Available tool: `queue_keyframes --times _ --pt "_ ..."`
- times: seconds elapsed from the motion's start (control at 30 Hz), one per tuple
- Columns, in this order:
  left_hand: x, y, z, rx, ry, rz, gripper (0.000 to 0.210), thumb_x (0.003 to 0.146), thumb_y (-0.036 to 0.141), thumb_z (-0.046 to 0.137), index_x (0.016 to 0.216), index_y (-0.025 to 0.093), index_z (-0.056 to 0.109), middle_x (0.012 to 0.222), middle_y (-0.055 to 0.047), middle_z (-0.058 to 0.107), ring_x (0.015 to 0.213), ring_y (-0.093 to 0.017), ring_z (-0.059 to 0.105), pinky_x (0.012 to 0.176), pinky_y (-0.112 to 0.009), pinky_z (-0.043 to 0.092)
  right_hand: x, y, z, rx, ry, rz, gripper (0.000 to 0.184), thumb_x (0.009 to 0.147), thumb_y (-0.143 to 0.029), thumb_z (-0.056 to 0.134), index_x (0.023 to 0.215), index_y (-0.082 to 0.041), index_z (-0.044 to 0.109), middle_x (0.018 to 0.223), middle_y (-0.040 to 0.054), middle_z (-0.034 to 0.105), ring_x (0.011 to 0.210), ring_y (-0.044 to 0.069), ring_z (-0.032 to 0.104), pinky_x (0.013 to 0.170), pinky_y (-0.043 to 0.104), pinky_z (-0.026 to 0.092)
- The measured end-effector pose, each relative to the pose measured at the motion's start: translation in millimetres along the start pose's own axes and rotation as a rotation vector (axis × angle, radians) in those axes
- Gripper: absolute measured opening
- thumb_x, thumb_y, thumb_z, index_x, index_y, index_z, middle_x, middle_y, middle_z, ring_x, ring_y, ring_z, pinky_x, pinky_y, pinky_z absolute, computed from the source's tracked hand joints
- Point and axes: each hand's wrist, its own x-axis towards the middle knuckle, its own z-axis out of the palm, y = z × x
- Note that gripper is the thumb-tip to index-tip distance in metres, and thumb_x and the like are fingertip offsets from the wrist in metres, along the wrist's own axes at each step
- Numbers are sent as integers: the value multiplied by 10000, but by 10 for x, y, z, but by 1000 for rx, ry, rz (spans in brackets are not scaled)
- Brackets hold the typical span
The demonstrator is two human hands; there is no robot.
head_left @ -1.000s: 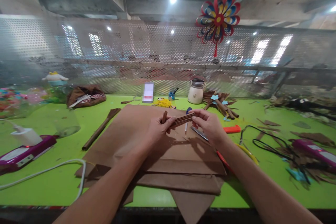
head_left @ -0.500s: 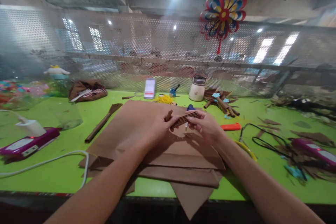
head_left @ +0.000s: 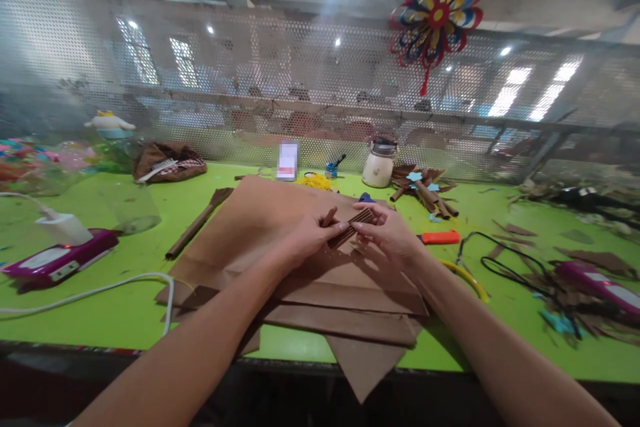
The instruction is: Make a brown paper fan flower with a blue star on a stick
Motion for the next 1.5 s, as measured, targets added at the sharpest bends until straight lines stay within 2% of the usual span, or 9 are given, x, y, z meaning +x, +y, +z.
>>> queue_keyframes --times 0.13,0.67,0.77,0.9,0.97,1.03,1.1,1.17,1.5 --pt "5 -9 -7 -28 -21 -11 305 639 400 658 729 113 605 689 -41 625 616 -127 536 573 -240 384 4 22 20 -8 7 6 474 588 -256 721 1021 -163 553 642 -39 559 496 77 481 470 222 376" --pt "32 -15 -43 20 101 29 283 646 376 640 744 114 600 685 -44 615 642 -139 548 622 -256 408 -10 25 72 59 40 30 418 577 -258 716 958 -165 573 705 -17 579 505 76 482 496 233 390" --pt "60 -34 -76 103 212 29 308 617 374 662 767 111 605 698 -54 617 652 -157 558 605 -264 420 -10 -2 72 -117 107 -25 410 616 -246 663 1006 -165 565 632 -32 548 492 91 473 492 242 391" --pt "87 -52 -113 258 399 51 340 605 429 663 725 119 591 567 0 539 505 -107 477 483 -225 363 -25 -43 89 -574 243 -280 325 663 -182 569 987 -165 592 770 39 619 656 158 558 615 291 441" --pt "78 -51 -88 238 361 52 360 636 468 629 693 114 590 536 4 520 474 -90 452 463 -212 346 -55 -44 118 -748 251 -422 345 680 -153 531 1020 -177 587 891 69 635 777 192 574 710 321 445" --pt "54 -41 -29 166 223 13 399 661 500 597 707 104 599 562 -20 555 491 -97 483 480 -216 373 -95 -27 157 -863 203 -509 403 701 -134 502 1098 -188 551 980 79 627 874 215 567 783 343 434" --pt "22 -18 39 98 94 -48 436 663 526 588 765 103 603 605 -42 590 504 -114 520 495 -236 406 -132 0 194 -918 139 -550 463 721 -125 486 1180 -188 490 1073 88 598 963 225 543 846 359 414" --pt "-8 18 87 54 35 -69 446 656 536 593 784 109 601 616 -48 601 498 -120 533 495 -246 417 -153 27 220 -936 94 -570 502 743 -123 474 1240 -182 425 1147 99 556 1027 225 512 889 365 395" --pt "-54 121 29 -47 35 44 294 714 415 580 753 128 628 713 -80 666 593 -149 607 472 -214 382 -160 28 274 -1024 130 -684 399 810 -187 477 1208 -197 450 949 80 591 884 222 504 802 371 409"
